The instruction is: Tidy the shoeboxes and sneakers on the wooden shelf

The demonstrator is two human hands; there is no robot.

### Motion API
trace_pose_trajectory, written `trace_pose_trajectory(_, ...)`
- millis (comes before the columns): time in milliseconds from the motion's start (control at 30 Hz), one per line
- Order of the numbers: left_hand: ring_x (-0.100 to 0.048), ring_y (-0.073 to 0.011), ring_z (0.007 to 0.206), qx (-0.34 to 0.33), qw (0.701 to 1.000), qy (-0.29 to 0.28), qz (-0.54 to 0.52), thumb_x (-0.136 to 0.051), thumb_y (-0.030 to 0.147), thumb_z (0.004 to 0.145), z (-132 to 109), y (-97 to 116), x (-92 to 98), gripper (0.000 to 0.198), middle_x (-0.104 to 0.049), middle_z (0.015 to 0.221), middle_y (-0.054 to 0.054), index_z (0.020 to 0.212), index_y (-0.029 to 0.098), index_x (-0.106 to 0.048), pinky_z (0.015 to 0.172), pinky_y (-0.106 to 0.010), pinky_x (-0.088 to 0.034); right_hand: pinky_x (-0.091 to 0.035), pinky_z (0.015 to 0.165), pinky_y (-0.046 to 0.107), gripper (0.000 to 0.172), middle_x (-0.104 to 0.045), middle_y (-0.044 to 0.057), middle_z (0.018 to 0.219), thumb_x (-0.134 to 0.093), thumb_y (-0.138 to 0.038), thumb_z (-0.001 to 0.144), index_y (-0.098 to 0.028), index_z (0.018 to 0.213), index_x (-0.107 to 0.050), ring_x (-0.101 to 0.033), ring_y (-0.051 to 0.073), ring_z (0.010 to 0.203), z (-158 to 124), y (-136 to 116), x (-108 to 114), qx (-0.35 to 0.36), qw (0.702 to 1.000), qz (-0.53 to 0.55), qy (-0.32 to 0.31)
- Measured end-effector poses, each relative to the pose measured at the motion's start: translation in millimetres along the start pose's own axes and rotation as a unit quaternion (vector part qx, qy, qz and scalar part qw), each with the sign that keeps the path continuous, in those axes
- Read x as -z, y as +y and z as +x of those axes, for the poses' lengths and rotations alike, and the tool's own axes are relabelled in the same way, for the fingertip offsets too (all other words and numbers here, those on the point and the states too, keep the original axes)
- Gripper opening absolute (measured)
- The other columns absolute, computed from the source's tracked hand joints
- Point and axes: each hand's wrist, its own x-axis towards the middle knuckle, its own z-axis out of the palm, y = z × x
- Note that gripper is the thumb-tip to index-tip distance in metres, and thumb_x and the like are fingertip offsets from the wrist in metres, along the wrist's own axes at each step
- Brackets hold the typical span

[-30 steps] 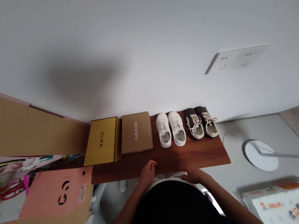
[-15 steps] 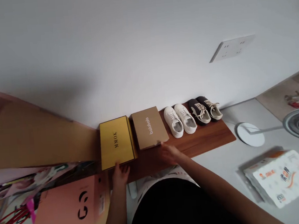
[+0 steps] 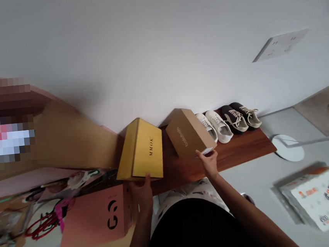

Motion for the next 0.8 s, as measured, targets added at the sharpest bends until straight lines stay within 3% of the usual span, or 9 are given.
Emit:
trace_pose_trajectory(100, -0.055, -0.0321, 0.122, -0.140, 0.976, -0.055, 0.160, -0.081, 0.041, 0.071, -8, 1, 19.8, 0.041, -0.064, 0.112, -0.011, 0.100, 0.023, -0.058, 0.107, -0.045, -0.044, -0.053, 0.086, 0.037, 0.080, -0.057, 0.005, 0.107, -0.086, -0.054, 0.058, -0.023, 0.113, -0.038, -0.059, 0.019, 0.093, -6, -8, 8, 0.132, 0.987, -0.084, 0.040)
trace_pose_trajectory(233, -0.056, -0.0331, 0.116, -0.233, 0.923, -0.152, 0.266, -0.070, 0.037, 0.082, -3, -9, 21.3, 0.016, -0.064, 0.102, -0.012, 0.091, 0.025, -0.063, 0.101, -0.047, -0.045, -0.049, 0.094, 0.044, 0.064, -0.054, 0.011, 0.112, -0.078, -0.053, 0.071, -0.020, 0.114, -0.044, -0.055, 0.026, 0.104, -4, -3, 3, 0.305, 0.926, -0.225, -0.016)
trace_pose_trajectory(367, -0.059, -0.0283, 0.095, -0.320, 0.872, -0.118, 0.350, -0.059, 0.035, 0.090, 7, -36, 7.1, 0.015, -0.062, 0.088, -0.011, 0.088, 0.025, -0.069, 0.091, -0.043, -0.044, -0.049, 0.086, 0.042, 0.030, -0.058, 0.013, 0.104, -0.059, -0.037, 0.090, -0.018, 0.112, -0.052, -0.056, 0.027, 0.097, -7, 17, -5, 0.369, 0.860, -0.340, -0.090)
trace_pose_trajectory(500, -0.057, -0.0242, 0.082, -0.432, 0.802, -0.090, 0.402, -0.053, 0.029, 0.094, 14, -67, 0.9, 0.022, -0.063, 0.081, -0.009, 0.092, 0.024, -0.074, 0.081, -0.037, -0.041, -0.045, 0.077, 0.036, 0.017, -0.060, 0.011, 0.094, -0.049, -0.022, 0.094, -0.016, 0.105, -0.060, -0.054, 0.025, 0.089, -15, 36, -7, 0.398, 0.809, -0.414, -0.123)
trace_pose_trajectory(633, -0.059, -0.0245, 0.086, -0.446, 0.748, -0.134, 0.473, -0.048, 0.024, 0.097, 21, -84, -6.9, 0.029, -0.066, 0.084, -0.009, 0.100, 0.026, -0.076, 0.084, -0.037, -0.040, -0.041, 0.077, 0.033, 0.019, -0.062, 0.010, 0.093, -0.047, -0.016, 0.095, -0.019, 0.103, -0.065, -0.053, 0.023, 0.084, -14, 42, -12, 0.408, 0.760, -0.470, -0.187)
trace_pose_trajectory(800, -0.062, -0.0264, 0.096, -0.372, 0.729, -0.248, 0.517, -0.042, 0.018, 0.097, 31, -90, -23.0, 0.036, -0.071, 0.098, -0.011, 0.112, 0.023, -0.074, 0.089, -0.039, -0.044, -0.039, 0.079, 0.032, 0.023, -0.067, 0.009, 0.097, -0.046, -0.016, 0.098, -0.021, 0.102, -0.068, -0.053, 0.023, 0.087, -5, 41, -22, 0.386, 0.716, -0.524, -0.254)
